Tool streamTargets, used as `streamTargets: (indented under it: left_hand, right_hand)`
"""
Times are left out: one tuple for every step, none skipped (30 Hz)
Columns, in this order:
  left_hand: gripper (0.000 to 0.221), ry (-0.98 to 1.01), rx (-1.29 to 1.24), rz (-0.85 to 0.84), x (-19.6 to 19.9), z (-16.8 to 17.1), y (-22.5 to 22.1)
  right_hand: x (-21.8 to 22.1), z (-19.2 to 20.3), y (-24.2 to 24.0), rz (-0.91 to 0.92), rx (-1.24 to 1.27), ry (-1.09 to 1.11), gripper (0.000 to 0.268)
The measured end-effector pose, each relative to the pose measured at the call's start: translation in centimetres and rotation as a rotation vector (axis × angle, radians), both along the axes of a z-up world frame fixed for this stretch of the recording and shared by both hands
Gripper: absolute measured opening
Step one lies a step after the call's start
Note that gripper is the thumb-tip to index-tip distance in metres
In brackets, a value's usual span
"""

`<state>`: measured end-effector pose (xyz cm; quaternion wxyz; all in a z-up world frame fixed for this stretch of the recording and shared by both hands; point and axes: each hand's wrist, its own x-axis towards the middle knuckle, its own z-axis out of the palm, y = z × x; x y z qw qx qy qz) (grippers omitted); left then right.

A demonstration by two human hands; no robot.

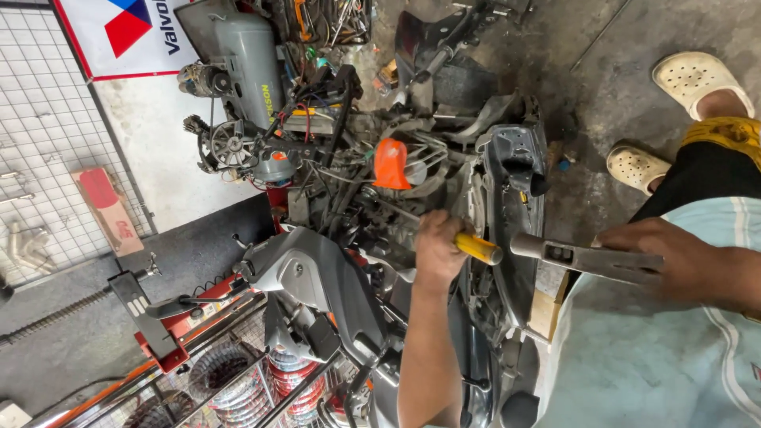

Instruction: Using a hammer and a punch tool to adjust or remove components on a motorcycle frame.

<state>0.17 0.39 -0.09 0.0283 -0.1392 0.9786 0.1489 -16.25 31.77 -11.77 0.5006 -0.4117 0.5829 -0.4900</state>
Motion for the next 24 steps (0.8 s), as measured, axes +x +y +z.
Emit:
streamTargets:
  left_hand:
    - [0.031, -0.003, 0.000, -0.004, 0.1, -0.3, -0.1]
    - [0.031, 0.003, 0.012, -0.016, 0.2, -0.6, -0.1]
    - [0.032, 0.013, 0.024, -0.030, 0.2, -1.1, -0.3]
    - [0.032, 0.015, 0.024, -0.035, 0.4, -0.9, -0.2]
    - [0.031, -0.005, 0.017, -0.029, 0.6, -0.7, -0.2]
    - [0.031, -0.026, 0.009, -0.022, 0.7, -0.4, -0.1]
    - [0.031, -0.027, 0.005, -0.021, 0.9, -0.6, -0.3]
    - [0.030, 0.004, 0.011, -0.034, 1.1, -0.7, -0.4]
    - [0.029, 0.032, 0.019, -0.049, 1.4, -0.8, -0.4]
    - [0.029, 0.028, 0.018, -0.049, 1.8, -0.5, -0.3]
    - [0.030, 0.037, -0.065, -0.023, 1.8, -0.3, -0.4]
    - [0.033, 0.047, -0.148, 0.003, 1.7, -0.2, -0.5]
    - [0.033, 0.049, -0.154, -0.011, 1.1, 0.4, -0.6]
    - [0.024, 0.072, -0.154, -0.038, 0.5, 1.0, -0.7]
    - [0.019, 0.084, -0.149, -0.046, 0.8, 1.7, 0.1]
    - [0.019, 0.074, -0.150, -0.041, 1.0, 1.6, 0.0]
    - [0.021, 0.076, -0.189, -0.041, 0.9, 1.2, 0.0]
    - [0.022, 0.077, -0.229, -0.041, 0.8, 0.9, 0.0]
    - [0.022, 0.086, -0.230, -0.038, 0.9, 1.0, 0.1]
    - [0.023, 0.082, -0.192, 0.008, 0.9, 1.1, 0.2]
    - [0.023, 0.075, -0.157, 0.044, 0.7, 1.5, -0.3]
    - [0.023, 0.083, -0.162, 0.037, -0.4, 1.6, -0.7]
    - [0.026, 0.154, -0.161, 0.018, -0.6, 1.9, -0.5]
    - [0.029, 0.225, -0.160, -0.002, -0.9, 2.2, -0.3]
  right_hand:
    - [0.1, 0.0, 0.0, -0.004, 0.000, -0.003, 0.030]
    - [0.2, 0.0, 0.0, -0.015, -0.068, 0.008, 0.032]
    - [0.2, -0.1, 0.0, -0.028, -0.136, 0.024, 0.034]
    - [0.3, 0.1, -0.2, -0.033, -0.135, 0.026, 0.034]
    - [0.3, 0.4, -0.3, -0.072, -0.310, 0.081, 0.027]
    - [0.4, 0.7, -0.5, -0.110, -0.484, 0.136, 0.023]
    - [0.6, 0.4, -1.3, -0.109, -0.488, 0.135, 0.023]
    - [0.7, 0.0, -2.0, -0.130, -0.621, 0.149, 0.020]
    - [1.1, -0.2, -2.5, -0.153, -0.751, 0.160, 0.023]
    - [2.6, -2.0, -3.0, -0.155, -0.752, 0.156, 0.023]
    - [3.7, -4.0, -3.6, -0.097, -0.612, 0.264, 0.020]
    - [4.7, -6.0, -4.2, -0.039, -0.470, 0.368, 0.025]
    - [4.8, -5.6, -4.1, -0.053, -0.474, 0.373, 0.025]
    - [4.8, -5.3, -4.1, -0.061, -0.595, 0.290, 0.038]
    - [5.5, -4.8, -3.4, -0.050, -0.713, 0.192, 0.053]
    - [5.8, -4.4, -4.0, -0.047, -0.714, 0.181, 0.053]
    - [6.0, -4.1, -4.3, -0.048, -0.668, 0.184, 0.033]
    - [6.2, -3.7, -4.7, -0.048, -0.622, 0.186, 0.026]
    - [5.8, -2.4, -4.7, -0.043, -0.623, 0.195, 0.026]
    - [5.3, -1.0, -4.8, -0.048, -0.566, 0.161, 0.026]
    - [4.9, 0.4, -5.3, -0.064, -0.512, 0.128, 0.033]
    - [4.0, 1.0, -6.1, -0.069, -0.517, 0.137, 0.033]
    - [3.8, 1.8, -6.4, -0.114, -0.669, 0.066, 0.029]
    - [3.7, 2.6, -6.6, -0.159, -0.821, -0.007, 0.026]
